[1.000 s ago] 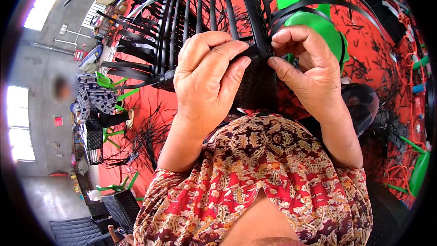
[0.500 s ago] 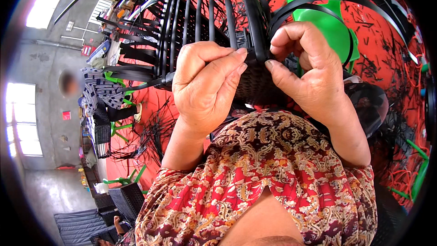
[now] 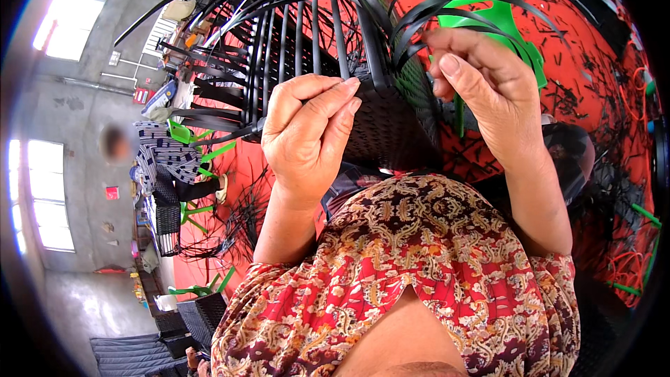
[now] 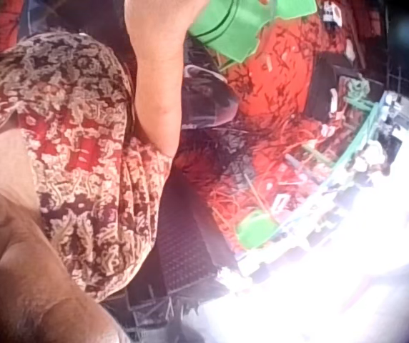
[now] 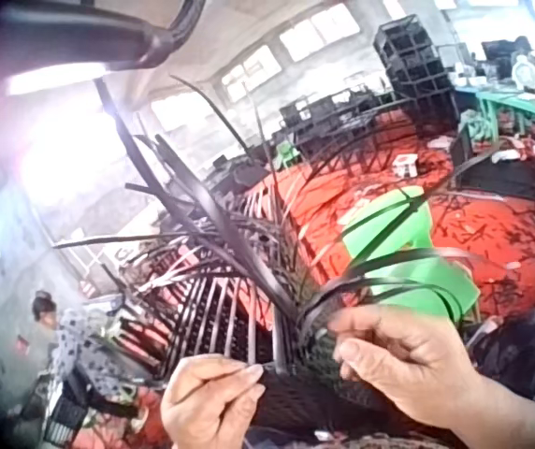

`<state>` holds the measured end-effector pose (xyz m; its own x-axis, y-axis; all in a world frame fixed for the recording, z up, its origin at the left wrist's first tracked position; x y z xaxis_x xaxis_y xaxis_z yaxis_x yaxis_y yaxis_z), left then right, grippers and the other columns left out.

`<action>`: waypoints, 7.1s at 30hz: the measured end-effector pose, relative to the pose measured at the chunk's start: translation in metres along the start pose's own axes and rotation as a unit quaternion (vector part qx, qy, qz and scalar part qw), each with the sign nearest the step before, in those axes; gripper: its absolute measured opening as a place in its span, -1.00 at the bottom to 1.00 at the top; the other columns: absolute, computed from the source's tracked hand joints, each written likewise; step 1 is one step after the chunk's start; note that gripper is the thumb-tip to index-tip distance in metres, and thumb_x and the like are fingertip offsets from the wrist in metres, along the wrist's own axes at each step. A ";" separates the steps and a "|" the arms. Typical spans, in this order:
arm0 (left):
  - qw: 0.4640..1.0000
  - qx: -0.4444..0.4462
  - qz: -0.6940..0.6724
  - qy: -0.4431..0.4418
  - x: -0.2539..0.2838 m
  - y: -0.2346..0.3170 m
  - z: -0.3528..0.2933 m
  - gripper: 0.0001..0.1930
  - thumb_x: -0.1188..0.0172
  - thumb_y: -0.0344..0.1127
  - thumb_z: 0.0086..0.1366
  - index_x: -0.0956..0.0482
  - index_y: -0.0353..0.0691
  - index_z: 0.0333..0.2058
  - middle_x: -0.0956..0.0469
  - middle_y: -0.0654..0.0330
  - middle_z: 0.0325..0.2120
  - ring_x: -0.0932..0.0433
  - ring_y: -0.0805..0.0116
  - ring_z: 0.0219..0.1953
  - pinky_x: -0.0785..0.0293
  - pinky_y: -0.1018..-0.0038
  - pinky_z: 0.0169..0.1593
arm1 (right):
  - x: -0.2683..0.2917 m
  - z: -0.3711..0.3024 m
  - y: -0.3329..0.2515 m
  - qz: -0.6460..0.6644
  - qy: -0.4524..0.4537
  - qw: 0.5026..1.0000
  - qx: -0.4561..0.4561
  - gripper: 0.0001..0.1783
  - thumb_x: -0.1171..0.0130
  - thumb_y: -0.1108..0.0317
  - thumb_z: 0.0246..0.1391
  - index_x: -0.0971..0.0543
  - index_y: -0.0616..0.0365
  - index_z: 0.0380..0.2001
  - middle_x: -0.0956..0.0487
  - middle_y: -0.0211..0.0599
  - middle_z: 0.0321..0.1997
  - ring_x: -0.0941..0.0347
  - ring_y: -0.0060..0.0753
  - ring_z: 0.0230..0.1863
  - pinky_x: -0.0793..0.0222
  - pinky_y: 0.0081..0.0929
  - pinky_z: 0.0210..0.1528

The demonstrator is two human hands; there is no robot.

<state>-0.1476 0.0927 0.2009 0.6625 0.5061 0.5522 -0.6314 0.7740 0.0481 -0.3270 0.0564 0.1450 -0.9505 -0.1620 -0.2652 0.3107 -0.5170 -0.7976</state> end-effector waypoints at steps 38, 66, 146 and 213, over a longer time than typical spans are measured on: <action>0.961 0.242 -0.069 -0.111 -0.013 -0.042 0.049 -0.87 -0.23 -0.33 0.17 -0.61 -0.28 -0.45 -0.50 0.28 -0.68 -0.37 0.63 -0.64 -0.25 0.64 -0.54 | -0.011 0.068 -0.081 -0.094 -0.039 0.979 0.176 -0.85 -0.07 0.41 0.17 -0.58 0.22 -0.27 -0.54 -0.38 -0.51 -0.45 -0.70 -0.51 -0.38 -0.71 -0.54; 0.962 0.090 -0.244 0.081 -0.013 0.014 0.052 -0.86 -0.10 -0.41 0.28 -0.58 -0.32 -0.42 -0.56 0.19 -0.64 -0.48 0.52 -0.68 -0.31 0.59 -0.62 | -0.036 0.022 -0.100 -0.082 -0.103 0.965 0.225 -0.73 -0.03 0.25 0.22 -0.58 0.25 -0.33 -0.56 -0.32 -0.47 -0.40 -0.65 -0.51 -0.25 -0.73 -0.55; 0.966 0.091 -0.095 -0.224 -0.046 -0.081 0.033 -0.84 -0.22 -0.37 0.07 -0.62 -0.34 -0.38 -0.37 0.06 0.10 -0.42 0.23 0.04 -0.31 0.46 0.05 | -0.065 0.075 -0.007 -0.347 -0.229 0.908 0.047 -0.90 -0.09 0.55 0.01 -0.39 0.22 -0.39 -0.39 -0.35 -0.55 -0.34 -0.55 -0.48 -0.32 -0.53 -0.38; 0.980 0.128 -0.085 0.124 0.095 -0.088 -0.006 -0.95 -0.14 -0.60 0.07 -0.52 -0.34 -0.46 -0.47 0.02 -0.07 -0.47 0.30 -0.07 -0.37 0.49 -0.07 | -0.126 0.083 -0.019 -0.351 -0.337 0.854 0.183 -0.81 -0.11 0.31 0.16 -0.60 0.21 -0.32 -0.49 -0.25 0.00 -0.36 -0.43 0.08 -0.24 -0.52 0.07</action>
<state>-0.0265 0.0746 0.2439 0.8249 0.4793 0.2996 -0.5622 0.7511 0.3462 -0.2142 0.0166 0.2387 -0.7278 -0.0878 0.6802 -0.2441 -0.8937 -0.3765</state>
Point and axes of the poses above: each hand's wrist, its own z-axis towards the middle knuckle, its own x-axis out of the back of the hand, y = z × x, the point moved 7 cm from there along z, towards the middle knuckle
